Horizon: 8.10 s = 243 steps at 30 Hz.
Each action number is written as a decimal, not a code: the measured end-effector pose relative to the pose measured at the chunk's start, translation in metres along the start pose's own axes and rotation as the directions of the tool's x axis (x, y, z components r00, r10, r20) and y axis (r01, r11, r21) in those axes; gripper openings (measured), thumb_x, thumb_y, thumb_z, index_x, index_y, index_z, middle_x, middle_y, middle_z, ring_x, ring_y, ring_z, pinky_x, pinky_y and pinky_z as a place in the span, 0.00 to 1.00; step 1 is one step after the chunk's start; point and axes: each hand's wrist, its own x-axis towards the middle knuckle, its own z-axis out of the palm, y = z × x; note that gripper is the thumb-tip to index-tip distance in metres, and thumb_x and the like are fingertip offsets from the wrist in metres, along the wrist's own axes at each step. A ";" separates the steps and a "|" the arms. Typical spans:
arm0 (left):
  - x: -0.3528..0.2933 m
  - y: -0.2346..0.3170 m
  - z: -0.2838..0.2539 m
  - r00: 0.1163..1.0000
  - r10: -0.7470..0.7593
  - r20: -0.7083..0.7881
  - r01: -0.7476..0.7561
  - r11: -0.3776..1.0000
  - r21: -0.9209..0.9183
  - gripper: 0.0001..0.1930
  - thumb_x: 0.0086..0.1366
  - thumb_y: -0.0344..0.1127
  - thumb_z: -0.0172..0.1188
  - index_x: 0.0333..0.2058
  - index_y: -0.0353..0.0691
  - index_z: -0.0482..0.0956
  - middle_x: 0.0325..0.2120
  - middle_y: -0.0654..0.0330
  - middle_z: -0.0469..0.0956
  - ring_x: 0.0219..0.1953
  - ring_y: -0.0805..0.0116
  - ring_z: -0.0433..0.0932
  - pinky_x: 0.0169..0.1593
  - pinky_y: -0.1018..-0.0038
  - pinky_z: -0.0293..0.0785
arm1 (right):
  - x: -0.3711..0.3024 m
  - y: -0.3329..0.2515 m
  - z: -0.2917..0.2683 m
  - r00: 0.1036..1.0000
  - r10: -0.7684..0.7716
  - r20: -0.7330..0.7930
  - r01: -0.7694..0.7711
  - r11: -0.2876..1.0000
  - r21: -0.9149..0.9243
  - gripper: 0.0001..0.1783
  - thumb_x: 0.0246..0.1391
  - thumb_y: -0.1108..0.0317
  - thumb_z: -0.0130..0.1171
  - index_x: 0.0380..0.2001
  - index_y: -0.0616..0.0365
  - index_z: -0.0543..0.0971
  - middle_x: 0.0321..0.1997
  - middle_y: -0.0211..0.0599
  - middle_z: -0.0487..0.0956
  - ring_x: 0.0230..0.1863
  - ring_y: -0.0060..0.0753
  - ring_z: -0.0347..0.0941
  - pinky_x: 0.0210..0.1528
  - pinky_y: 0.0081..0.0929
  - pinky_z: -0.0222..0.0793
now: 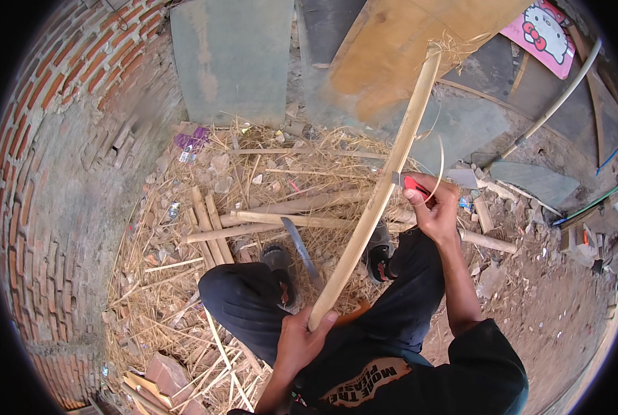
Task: The person sits on the ground and uses a red utility knife to shave thin strips from a long piece of light-colored wood. They hold the wood with their left hand and carefully scrape the surface with the knife in their right hand, creating wood shavings that fall to the ground.
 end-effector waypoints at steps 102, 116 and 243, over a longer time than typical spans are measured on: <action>-0.010 0.011 0.000 0.994 0.021 -0.103 -0.010 0.995 0.103 0.19 0.70 0.44 0.73 0.43 0.30 0.84 0.20 0.46 0.80 0.24 0.55 0.82 0.29 0.65 0.74 | 0.036 0.030 -0.011 0.997 -0.016 -0.076 0.020 0.999 0.041 0.11 0.63 0.68 0.70 0.43 0.66 0.88 0.30 0.41 0.87 0.31 0.24 0.79 0.37 0.26 0.75; -0.041 -0.009 -0.006 0.984 -0.170 0.050 0.162 0.978 0.135 0.20 0.71 0.49 0.72 0.42 0.33 0.86 0.22 0.45 0.84 0.26 0.51 0.88 0.33 0.63 0.79 | 0.124 0.163 -0.050 0.942 0.139 -0.305 -0.143 0.990 0.010 0.19 0.69 0.59 0.69 0.51 0.64 0.89 0.33 0.31 0.87 0.33 0.17 0.72 0.37 0.22 0.70; 0.037 -0.013 -0.012 0.991 0.106 0.084 -0.077 0.954 -0.289 0.17 0.74 0.41 0.71 0.50 0.34 0.79 0.31 0.62 0.83 0.32 0.79 0.82 0.37 0.76 0.77 | -0.049 -0.011 0.023 0.912 0.266 0.312 -0.400 0.746 0.532 0.17 0.78 0.55 0.55 0.49 0.60 0.81 0.27 0.23 0.72 0.23 0.15 0.61 0.27 0.20 0.55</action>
